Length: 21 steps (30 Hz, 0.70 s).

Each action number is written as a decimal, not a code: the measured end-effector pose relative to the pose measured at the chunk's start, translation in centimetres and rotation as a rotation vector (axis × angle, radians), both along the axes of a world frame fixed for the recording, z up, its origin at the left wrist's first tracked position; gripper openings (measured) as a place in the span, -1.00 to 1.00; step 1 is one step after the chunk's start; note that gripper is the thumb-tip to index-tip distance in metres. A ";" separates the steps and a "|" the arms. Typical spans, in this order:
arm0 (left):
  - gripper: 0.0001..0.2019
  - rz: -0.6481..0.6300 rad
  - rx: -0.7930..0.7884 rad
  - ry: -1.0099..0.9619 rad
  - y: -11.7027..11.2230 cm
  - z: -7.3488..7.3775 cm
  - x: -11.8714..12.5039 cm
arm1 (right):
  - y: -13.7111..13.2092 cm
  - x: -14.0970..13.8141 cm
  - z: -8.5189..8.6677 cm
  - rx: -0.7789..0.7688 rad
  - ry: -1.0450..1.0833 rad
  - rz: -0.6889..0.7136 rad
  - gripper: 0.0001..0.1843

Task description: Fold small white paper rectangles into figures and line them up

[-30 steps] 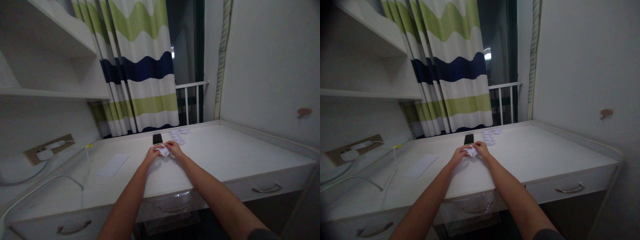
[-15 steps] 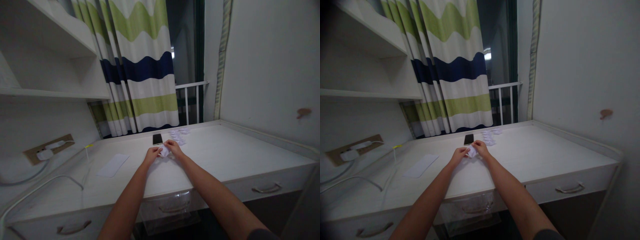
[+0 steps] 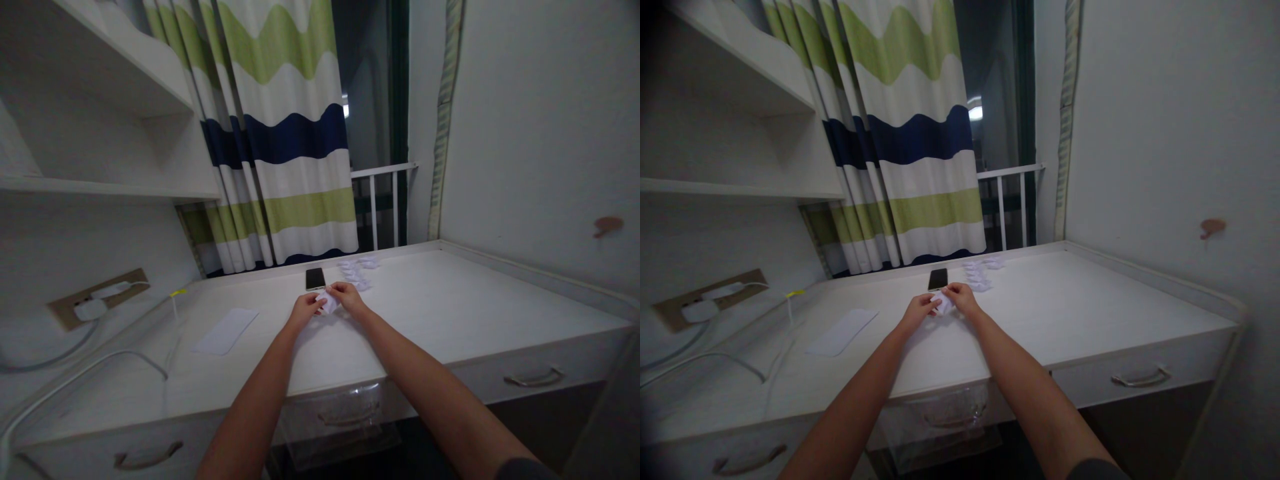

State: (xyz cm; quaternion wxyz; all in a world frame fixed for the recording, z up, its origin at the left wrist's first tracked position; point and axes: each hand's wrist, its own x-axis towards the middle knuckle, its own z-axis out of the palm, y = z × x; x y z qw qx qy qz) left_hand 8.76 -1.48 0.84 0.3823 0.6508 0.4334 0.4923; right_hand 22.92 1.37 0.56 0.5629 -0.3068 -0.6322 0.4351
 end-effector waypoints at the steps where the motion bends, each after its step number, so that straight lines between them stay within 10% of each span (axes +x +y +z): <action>1: -0.73 -0.004 -0.004 -0.003 0.0 0.0 0.1 | 0.0 0.0 0.0 0.002 -0.005 -0.005 -0.70; 15: -0.77 0.179 0.149 0.018 0.2 -0.1 -0.2 | 0.0 -0.1 -0.5 -0.033 -0.094 -0.201 -0.67; 21: -0.82 0.261 0.302 0.165 0.1 -0.2 -0.5 | -0.5 -0.4 -1.0 -0.186 -0.153 -0.062 -0.66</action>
